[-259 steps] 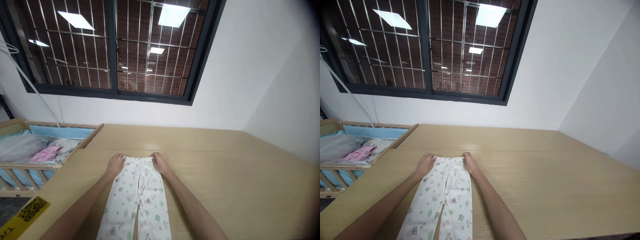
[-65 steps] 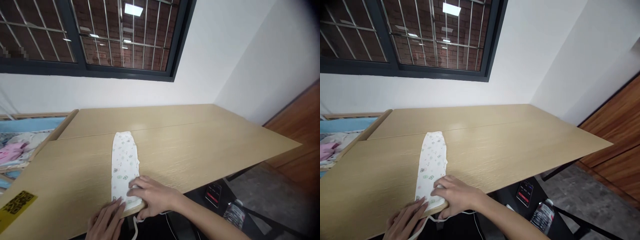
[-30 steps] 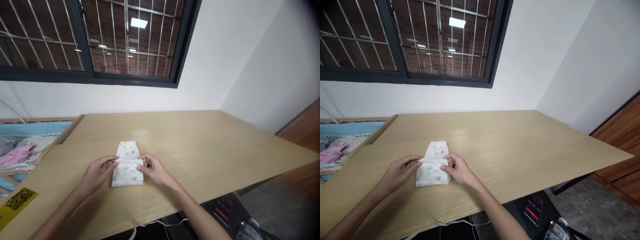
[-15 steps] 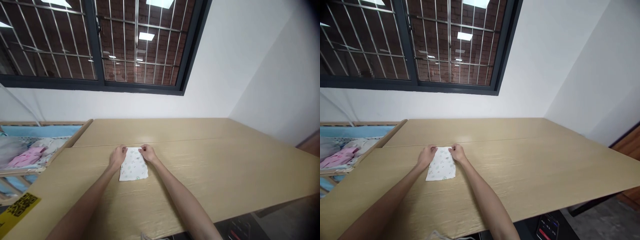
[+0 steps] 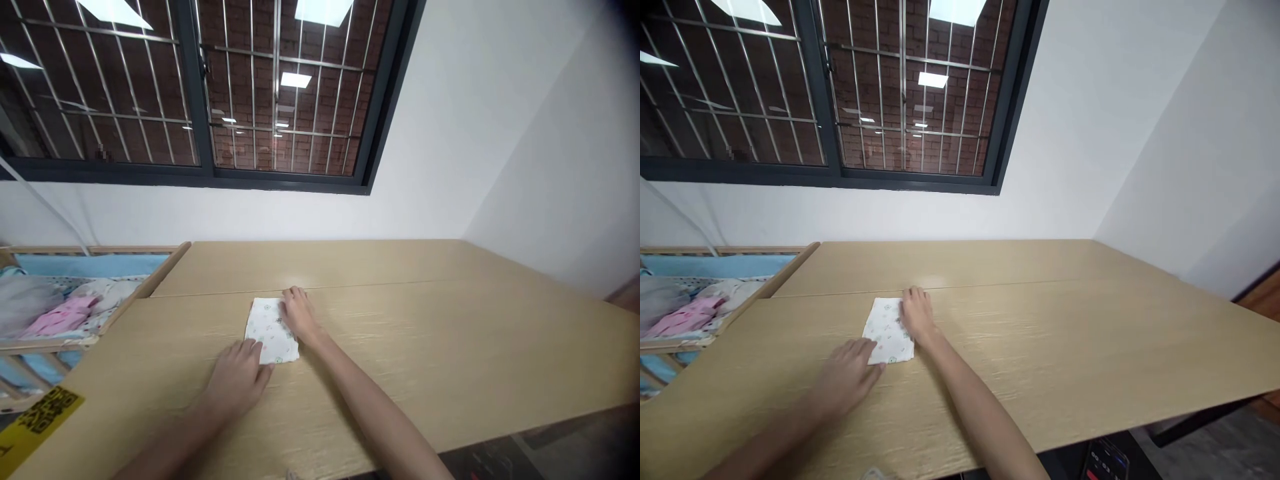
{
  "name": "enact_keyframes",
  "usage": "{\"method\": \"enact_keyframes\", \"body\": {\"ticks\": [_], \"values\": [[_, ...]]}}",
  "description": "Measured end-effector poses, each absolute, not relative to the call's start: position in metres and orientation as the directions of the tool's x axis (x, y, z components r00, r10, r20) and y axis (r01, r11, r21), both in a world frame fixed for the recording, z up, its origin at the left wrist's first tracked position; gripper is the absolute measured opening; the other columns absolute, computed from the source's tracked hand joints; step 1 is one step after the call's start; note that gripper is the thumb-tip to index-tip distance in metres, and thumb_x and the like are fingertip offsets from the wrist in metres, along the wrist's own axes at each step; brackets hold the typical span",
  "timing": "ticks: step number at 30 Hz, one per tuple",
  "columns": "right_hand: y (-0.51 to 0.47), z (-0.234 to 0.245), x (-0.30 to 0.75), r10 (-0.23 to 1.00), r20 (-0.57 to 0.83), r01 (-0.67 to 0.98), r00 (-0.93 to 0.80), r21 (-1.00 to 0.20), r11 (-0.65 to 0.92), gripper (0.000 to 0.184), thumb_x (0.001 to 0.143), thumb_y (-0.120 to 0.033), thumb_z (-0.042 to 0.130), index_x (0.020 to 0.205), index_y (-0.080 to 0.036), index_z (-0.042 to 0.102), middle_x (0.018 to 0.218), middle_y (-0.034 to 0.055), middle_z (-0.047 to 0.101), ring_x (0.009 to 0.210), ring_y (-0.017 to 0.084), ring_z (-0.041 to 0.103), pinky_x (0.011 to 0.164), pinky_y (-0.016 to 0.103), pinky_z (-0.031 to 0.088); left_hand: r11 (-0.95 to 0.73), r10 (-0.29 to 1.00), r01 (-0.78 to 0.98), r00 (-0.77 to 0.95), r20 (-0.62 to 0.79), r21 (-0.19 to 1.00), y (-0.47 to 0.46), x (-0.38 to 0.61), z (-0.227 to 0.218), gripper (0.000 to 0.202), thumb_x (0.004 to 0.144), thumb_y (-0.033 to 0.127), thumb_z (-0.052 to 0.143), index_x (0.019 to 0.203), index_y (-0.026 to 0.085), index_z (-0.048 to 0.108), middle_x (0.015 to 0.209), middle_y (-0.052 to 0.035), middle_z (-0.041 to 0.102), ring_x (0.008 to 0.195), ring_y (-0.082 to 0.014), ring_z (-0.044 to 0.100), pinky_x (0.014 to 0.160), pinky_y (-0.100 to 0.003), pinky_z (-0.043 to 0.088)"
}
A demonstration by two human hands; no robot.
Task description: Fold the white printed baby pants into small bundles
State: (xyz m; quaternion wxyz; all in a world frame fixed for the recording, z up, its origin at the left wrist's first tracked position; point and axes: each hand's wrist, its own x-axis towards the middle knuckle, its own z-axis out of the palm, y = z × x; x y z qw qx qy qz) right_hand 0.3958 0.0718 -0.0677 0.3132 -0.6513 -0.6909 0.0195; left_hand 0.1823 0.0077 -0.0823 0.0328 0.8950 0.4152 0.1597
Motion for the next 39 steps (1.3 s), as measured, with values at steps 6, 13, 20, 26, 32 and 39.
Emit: {"method": "enact_keyframes", "body": {"ticks": [6, 13, 20, 26, 32, 39], "values": [[0.006, -0.037, 0.338, 0.699, 0.295, 0.656, -0.652, -0.242, 0.714, 0.053, 0.105, -0.046, 0.042, 0.151, -0.019, 0.040, 0.158, 0.0126, 0.039, 0.146, 0.024, 0.035, 0.118, 0.040, 0.031, -0.637, 0.728, 0.770, 0.611, 0.311, -0.021, -0.034, 0.172, -0.128, 0.048, 0.097, 0.042, 0.044, 0.125, 0.011, 0.067, 0.126, -0.0210, 0.066, 0.117, -0.0380, 0.061, 0.092, -0.053, 0.051], [-0.005, -0.062, 0.332, 0.655, 0.013, 0.560, -0.755, -0.506, 0.656, 0.061, 0.108, -0.050, 0.026, 0.162, -0.022, 0.022, 0.167, 0.0061, 0.014, 0.155, 0.020, 0.009, 0.127, 0.038, 0.009, -0.694, 0.668, 0.720, 0.641, 0.379, 0.004, -0.034, 0.173, -0.129, 0.034, 0.091, 0.031, 0.050, 0.115, 0.024, 0.073, 0.108, -0.0131, 0.073, 0.096, -0.0365, 0.066, 0.083, -0.055, 0.052], [0.023, -0.076, 0.349, 0.749, -0.022, 0.691, -0.662, -0.405, 0.599, 0.062, 0.108, -0.054, 0.019, 0.162, -0.024, 0.021, 0.167, 0.0043, 0.016, 0.155, 0.018, 0.008, 0.126, 0.040, 0.005, -0.617, 0.677, 0.780, 0.591, 0.439, -0.098, -0.030, 0.174, -0.133, 0.052, 0.095, 0.043, 0.046, 0.122, 0.004, 0.067, 0.120, -0.0232, 0.068, 0.116, -0.0377, 0.061, 0.090, -0.050, 0.055], [0.054, -0.080, 0.363, 0.767, -0.009, 0.717, -0.642, -0.363, 0.595, 0.065, 0.107, -0.057, 0.020, 0.161, -0.022, 0.024, 0.167, 0.0055, 0.015, 0.155, 0.020, 0.009, 0.127, 0.043, 0.006, -0.635, 0.665, 0.766, 0.608, 0.433, -0.099, -0.023, 0.171, -0.137, 0.055, 0.097, 0.044, 0.044, 0.128, 0.003, 0.063, 0.131, -0.0240, 0.063, 0.119, -0.0363, 0.061, 0.092, -0.048, 0.056], [0.085, -0.076, 0.382, 0.812, -0.001, 0.770, -0.584, -0.318, 0.553, 0.066, 0.106, -0.057, 0.022, 0.162, -0.023, 0.021, 0.167, 0.0042, 0.013, 0.155, 0.020, 0.008, 0.127, 0.042, 0.004, -0.632, 0.680, 0.769, 0.611, 0.405, -0.096, -0.021, 0.169, -0.142, 0.055, 0.098, 0.045, 0.041, 0.133, 0.006, 0.061, 0.137, -0.0222, 0.060, 0.123, -0.0348, 0.060, 0.095, -0.048, 0.054], [0.115, -0.085, 0.400, 0.804, 0.054, 0.778, -0.592, -0.220, 0.588, 0.067, 0.105, -0.058, 0.024, 0.162, -0.024, 0.017, 0.167, 0.0037, 0.011, 0.156, 0.021, 0.006, 0.126, 0.043, 0.001, -0.640, 0.697, 0.768, 0.594, 0.402, -0.025, -0.021, 0.169, -0.144, 0.056, 0.098, 0.044, 0.045, 0.134, 0.004, 0.059, 0.139, -0.0243, 0.057, 0.126, -0.0369, 0.057, 0.099, -0.051, 0.052]]}}
